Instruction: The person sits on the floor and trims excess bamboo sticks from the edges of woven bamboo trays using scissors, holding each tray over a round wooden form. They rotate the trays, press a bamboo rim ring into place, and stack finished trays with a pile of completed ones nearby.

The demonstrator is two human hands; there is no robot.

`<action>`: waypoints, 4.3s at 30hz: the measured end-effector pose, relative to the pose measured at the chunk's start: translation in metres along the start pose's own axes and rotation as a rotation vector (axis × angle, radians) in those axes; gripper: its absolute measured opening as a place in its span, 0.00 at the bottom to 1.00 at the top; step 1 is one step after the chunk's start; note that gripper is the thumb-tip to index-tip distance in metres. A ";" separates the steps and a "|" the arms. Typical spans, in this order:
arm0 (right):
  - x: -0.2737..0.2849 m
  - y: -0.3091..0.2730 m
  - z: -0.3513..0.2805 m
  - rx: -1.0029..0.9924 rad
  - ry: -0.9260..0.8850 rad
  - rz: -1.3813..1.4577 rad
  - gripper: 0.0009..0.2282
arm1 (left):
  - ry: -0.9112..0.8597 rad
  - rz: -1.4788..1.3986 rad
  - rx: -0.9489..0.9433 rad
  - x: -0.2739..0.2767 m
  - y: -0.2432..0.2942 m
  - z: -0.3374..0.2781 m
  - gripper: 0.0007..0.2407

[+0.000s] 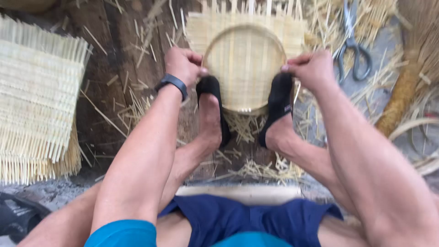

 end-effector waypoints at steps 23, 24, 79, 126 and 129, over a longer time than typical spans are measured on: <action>-0.146 -0.110 -0.131 0.951 0.343 -0.643 0.38 | 0.097 0.082 -0.746 -0.075 0.102 0.043 0.08; -0.144 -0.116 -0.129 0.972 0.387 -0.663 0.37 | 0.103 0.080 -0.762 -0.068 0.112 0.046 0.07; 0.033 0.225 0.045 -0.376 -0.281 -0.019 0.31 | 0.319 0.352 -0.401 -0.116 0.116 -0.053 0.47; 0.041 0.075 0.044 0.639 0.237 -1.040 0.22 | -0.206 0.733 -0.817 -0.178 0.115 -0.078 0.40; 0.042 0.037 0.035 0.737 0.436 -1.048 0.22 | -0.290 0.730 -0.834 -0.182 0.122 -0.076 0.40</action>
Point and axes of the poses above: each hand's wrist, its own z-axis towards the middle knuckle, its own x-axis out of the back of the hand, y = z × x, the point moved 10 cm from there along z, towards the middle knuckle, and after that the axes turned 3 degrees about y, right-handed, at the moved point
